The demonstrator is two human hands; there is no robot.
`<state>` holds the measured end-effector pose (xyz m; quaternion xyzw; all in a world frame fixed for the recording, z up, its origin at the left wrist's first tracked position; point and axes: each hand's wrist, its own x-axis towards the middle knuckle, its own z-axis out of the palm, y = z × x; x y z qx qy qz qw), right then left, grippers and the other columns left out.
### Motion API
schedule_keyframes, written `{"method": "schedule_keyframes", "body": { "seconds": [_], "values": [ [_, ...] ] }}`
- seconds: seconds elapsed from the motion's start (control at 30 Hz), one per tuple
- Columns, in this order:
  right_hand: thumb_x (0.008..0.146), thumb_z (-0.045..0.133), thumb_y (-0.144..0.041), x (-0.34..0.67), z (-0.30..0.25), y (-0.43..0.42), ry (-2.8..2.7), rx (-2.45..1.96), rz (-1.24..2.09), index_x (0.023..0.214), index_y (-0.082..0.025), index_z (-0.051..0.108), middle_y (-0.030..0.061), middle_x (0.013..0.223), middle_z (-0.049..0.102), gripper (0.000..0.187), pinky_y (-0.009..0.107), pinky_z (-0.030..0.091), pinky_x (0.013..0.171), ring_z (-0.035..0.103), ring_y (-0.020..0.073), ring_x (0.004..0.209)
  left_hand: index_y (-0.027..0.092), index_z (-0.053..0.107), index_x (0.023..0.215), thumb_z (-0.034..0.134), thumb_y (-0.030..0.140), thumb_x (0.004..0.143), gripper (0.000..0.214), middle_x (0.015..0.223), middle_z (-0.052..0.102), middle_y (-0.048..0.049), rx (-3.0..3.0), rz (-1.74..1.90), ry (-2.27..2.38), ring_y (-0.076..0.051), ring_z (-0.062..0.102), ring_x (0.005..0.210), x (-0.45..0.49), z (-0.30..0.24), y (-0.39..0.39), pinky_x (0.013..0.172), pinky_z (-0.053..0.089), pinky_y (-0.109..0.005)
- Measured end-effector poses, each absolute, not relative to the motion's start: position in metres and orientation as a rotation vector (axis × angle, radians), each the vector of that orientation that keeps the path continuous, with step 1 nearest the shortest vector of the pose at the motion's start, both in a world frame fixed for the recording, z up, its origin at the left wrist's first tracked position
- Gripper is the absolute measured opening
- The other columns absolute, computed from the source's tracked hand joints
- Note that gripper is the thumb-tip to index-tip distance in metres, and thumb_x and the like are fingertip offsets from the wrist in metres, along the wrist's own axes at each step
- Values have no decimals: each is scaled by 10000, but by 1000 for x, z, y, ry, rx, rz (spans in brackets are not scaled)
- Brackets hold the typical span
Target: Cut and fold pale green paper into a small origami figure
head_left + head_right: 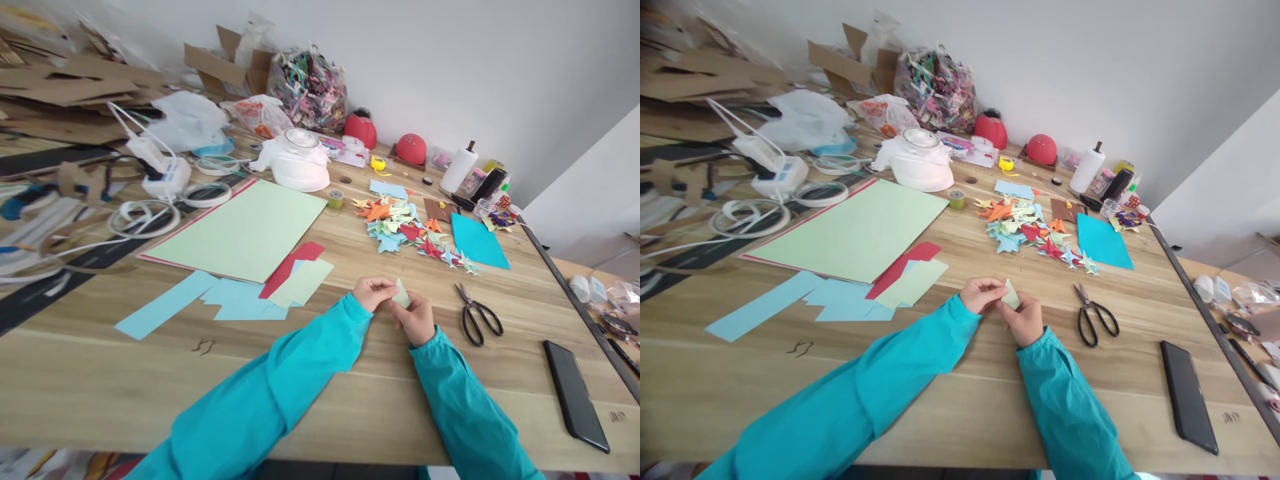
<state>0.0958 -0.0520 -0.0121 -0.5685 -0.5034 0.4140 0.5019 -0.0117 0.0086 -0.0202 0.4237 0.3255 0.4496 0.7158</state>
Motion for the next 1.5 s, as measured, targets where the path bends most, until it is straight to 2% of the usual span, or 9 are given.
{"method": "schedule_keyframes", "body": {
  "seconds": [0.2,0.33,0.57,0.8,1.0,1.23,1.5],
  "values": [
    [686,622,-387,97,-13,-53,-1207,-1338,1085,543,-144,533,-24,417,541,295,186,301,303,428,66,291,115,660,574,772,290,443,246,530,610,0,999,950,733,-93,517,511,-11,-17,8,532,399,-231],
    [690,612,-419,97,-13,-52,-1128,-1298,1138,578,-149,529,-21,438,558,303,184,323,304,455,72,295,105,657,581,763,310,451,265,520,601,-5,1082,893,746,-93,502,502,-12,-15,7,529,388,-236],
    [690,620,-403,97,-10,-54,-1223,-1310,1103,566,-149,518,-24,415,547,301,171,332,295,453,66,290,114,553,417,731,344,508,304,440,527,15,1189,900,697,-68,450,451,-16,-10,7,476,336,-216],
    [660,646,-400,97,-9,-52,-1146,-1315,1147,558,-149,531,-15,417,566,294,175,353,288,477,80,291,123,615,506,721,384,527,283,434,547,1,1058,911,685,-102,497,437,-12,-19,6,462,390,-236],
    [639,659,-408,95,-13,-52,-1134,-1323,1209,582,-145,547,-12,418,579,292,180,375,287,491,91,294,115,644,578,747,358,496,276,541,618,-17,861,1025,701,-128,564,527,-10,-22,9,532,446,-258],
    [638,666,-389,96,-13,-51,-1084,-1336,1126,581,-141,553,-21,409,569,279,184,332,286,467,83,284,118,605,512,764,277,474,228,512,600,7,650,1070,630,-105,566,513,-15,-12,10,536,472,-236],
    [667,652,-367,104,-19,-43,-768,-1190,947,670,-152,566,-27,521,587,232,184,329,358,459,60,373,106,594,507,807,236,367,286,462,595,6,503,1078,699,-83,560,461,-16,-12,16,505,505,-211]
  ]
}}
